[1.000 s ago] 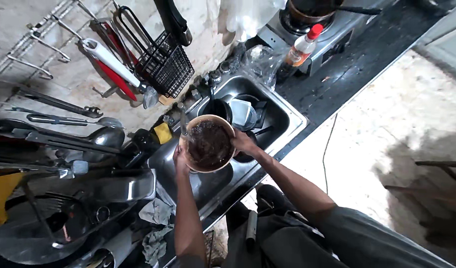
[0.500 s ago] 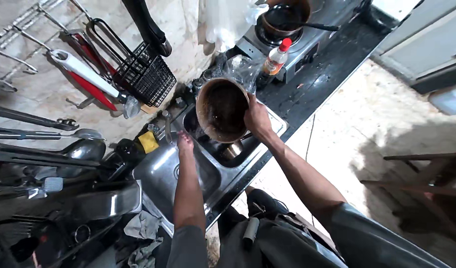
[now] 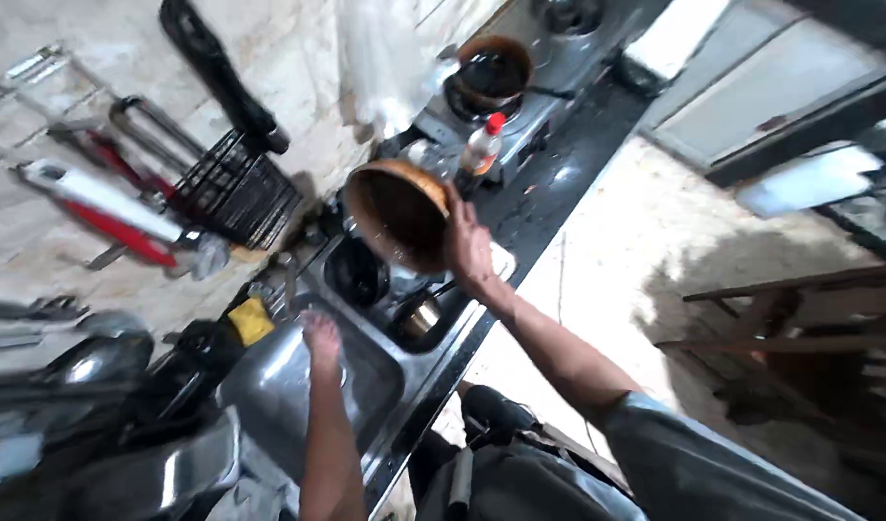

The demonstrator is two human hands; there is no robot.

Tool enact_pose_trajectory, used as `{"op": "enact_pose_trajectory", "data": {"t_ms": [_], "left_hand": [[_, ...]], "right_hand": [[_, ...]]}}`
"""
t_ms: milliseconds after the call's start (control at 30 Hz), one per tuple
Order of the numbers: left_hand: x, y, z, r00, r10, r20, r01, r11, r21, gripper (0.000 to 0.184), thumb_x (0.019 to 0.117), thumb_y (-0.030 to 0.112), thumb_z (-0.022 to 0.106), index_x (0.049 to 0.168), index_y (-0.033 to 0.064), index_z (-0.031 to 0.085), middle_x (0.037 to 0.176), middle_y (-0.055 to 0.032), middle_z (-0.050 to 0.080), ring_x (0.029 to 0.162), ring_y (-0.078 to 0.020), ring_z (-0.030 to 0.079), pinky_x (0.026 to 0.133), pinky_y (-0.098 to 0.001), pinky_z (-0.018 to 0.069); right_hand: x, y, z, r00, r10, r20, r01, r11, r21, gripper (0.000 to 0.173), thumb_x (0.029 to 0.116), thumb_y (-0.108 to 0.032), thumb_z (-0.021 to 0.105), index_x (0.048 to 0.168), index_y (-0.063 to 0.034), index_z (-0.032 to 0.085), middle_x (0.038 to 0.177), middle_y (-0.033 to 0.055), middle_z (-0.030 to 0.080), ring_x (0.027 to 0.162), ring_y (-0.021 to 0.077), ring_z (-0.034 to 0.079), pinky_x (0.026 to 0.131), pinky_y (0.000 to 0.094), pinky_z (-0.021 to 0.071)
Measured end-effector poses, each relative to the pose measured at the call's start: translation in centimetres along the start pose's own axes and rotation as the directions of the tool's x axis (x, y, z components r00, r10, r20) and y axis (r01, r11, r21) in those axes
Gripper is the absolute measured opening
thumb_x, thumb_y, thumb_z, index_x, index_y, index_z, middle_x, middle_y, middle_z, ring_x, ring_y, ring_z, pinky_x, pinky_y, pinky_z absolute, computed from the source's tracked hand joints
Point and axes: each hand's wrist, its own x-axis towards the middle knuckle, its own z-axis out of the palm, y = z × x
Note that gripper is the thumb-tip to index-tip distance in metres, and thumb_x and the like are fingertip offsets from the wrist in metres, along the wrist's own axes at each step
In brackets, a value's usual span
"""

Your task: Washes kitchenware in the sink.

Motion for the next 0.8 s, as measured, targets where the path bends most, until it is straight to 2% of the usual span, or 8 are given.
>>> {"op": "enact_pose_trajectory", "data": {"t_ms": [133, 200, 267, 433, 533, 633, 733, 800], "left_hand": [[-2.6, -0.9, 1.2, 0.997, 0.075, -0.009, -0.068, 0.947, 0.315, 0.054, 0.1108, 0.052, 0.024, 0.076, 0.0182, 0.048, 0.055, 0.0083, 0.043, 0.043, -0.0039, 0.040, 0.041, -0.0204, 0.0361], [-4.6, -0.8, 0.8, 0.989, 0.100, 0.107, -0.129, 0.938, 0.320, 0.061, 0.1102, 0.054, 0.022, 0.127, 0.0101, 0.061, 0.107, -0.0011, 0.067, 0.093, -0.0108, 0.063, 0.081, -0.0330, 0.0531], [-6.5, -0.8, -0.1, 0.959, 0.129, 0.251, -0.183, 0.961, 0.207, 0.063, 0.1106, 0.053, 0.021, 0.156, 0.0122, 0.037, 0.150, -0.0090, 0.053, 0.136, -0.0199, 0.052, 0.113, -0.0465, 0.0453], [-8.2, -1.3, -5.5, 0.967, 0.255, 0.030, -0.251, 0.915, 0.317, 0.049, 0.1093, 0.021, 0.041, 0.155, 0.0059, 0.035, 0.147, -0.0175, 0.051, 0.127, -0.0221, 0.057, 0.106, -0.0436, 0.0500], [-8.3, -1.2, -7.4, 0.955, 0.296, 0.017, -0.289, 0.914, 0.285, 0.046, 0.1098, 0.026, 0.042, 0.149, 0.0031, 0.043, 0.137, -0.0186, 0.059, 0.118, -0.0244, 0.063, 0.099, -0.0478, 0.0548], [-9.7, -0.2, -8.2, 0.918, 0.390, 0.076, -0.395, 0.877, 0.274, 0.044, 0.1111, 0.029, 0.038, 0.141, 0.0001, 0.055, 0.130, -0.0176, 0.065, 0.115, -0.0255, 0.066, 0.099, -0.0485, 0.0560], [-10.0, -0.2, -8.8, 0.917, 0.390, -0.086, -0.352, 0.892, 0.283, 0.041, 0.1114, 0.018, 0.036, 0.142, -0.0055, 0.049, 0.134, -0.0215, 0.061, 0.119, -0.0238, 0.063, 0.104, -0.0427, 0.0527], [-10.2, -0.6, -8.7, 0.917, 0.365, -0.160, -0.311, 0.906, 0.286, 0.042, 0.1120, 0.017, 0.037, 0.146, -0.0043, 0.047, 0.139, -0.0216, 0.059, 0.123, -0.0236, 0.062, 0.106, -0.0412, 0.0512]], "right_hand": [[-0.1, -1.8, 1.4, 0.971, 0.174, 0.164, -0.193, 0.976, 0.105, 0.070, 0.0978, -0.010, 0.058, 0.161, -0.0237, 0.031, 0.121, 0.0198, 0.067, 0.085, 0.0371, 0.072, 0.073, 0.0565, 0.0609], [-1.2, -2.4, 2.8, 0.926, 0.162, 0.341, -0.213, 0.970, 0.117, 0.065, 0.0984, -0.013, 0.055, 0.160, -0.0199, 0.035, 0.117, 0.0195, 0.070, 0.099, 0.0373, 0.072, 0.086, 0.0562, 0.0594], [-2.9, -3.0, 4.5, 0.864, 0.130, 0.486, -0.219, 0.967, 0.131, 0.062, 0.0975, -0.014, 0.056, 0.157, -0.0168, 0.039, 0.112, 0.0192, 0.072, 0.101, 0.0376, 0.072, 0.086, 0.0574, 0.0589], [-6.2, -4.8, 9.3, 0.706, 0.142, 0.694, -0.305, 0.945, 0.116, 0.063, 0.0984, -0.014, 0.058, 0.157, -0.0167, 0.034, 0.117, 0.0231, 0.069, 0.104, 0.0416, 0.071, 0.086, 0.0607, 0.0576], [-8.0, -6.3, 12.3, 0.830, 0.018, 0.558, 0.007, 0.999, -0.044, 0.071, 0.0944, -0.002, 0.060, 0.160, -0.0116, 0.034, 0.154, 0.0189, 0.048, 0.124, 0.0400, 0.062, 0.093, 0.0580, 0.0571], [-9.5, -7.0, 15.5, 0.760, -0.390, 0.519, 0.458, 0.889, -0.002, 0.051, 0.0953, 0.007, 0.056, 0.145, -0.0021, 0.054, 0.159, 0.0236, 0.042, 0.145, 0.0437, 0.043, 0.116, 0.0645, 0.0356], [-9.0, -9.1, 19.4, 0.641, -0.349, 0.684, 0.437, 0.898, 0.049, 0.045, 0.0973, 0.000, 0.057, 0.143, -0.0027, 0.056, 0.156, 0.0253, 0.042, 0.144, 0.0453, 0.041, 0.113, 0.0629, 0.0389], [-8.7, -10.3, 23.4, 0.668, -0.335, 0.664, 0.419, 0.907, 0.037, 0.046, 0.0968, -0.007, 0.061, 0.143, -0.0034, 0.055, 0.158, 0.0258, 0.038, 0.144, 0.0468, 0.038, 0.111, 0.0673, 0.0377]]}}
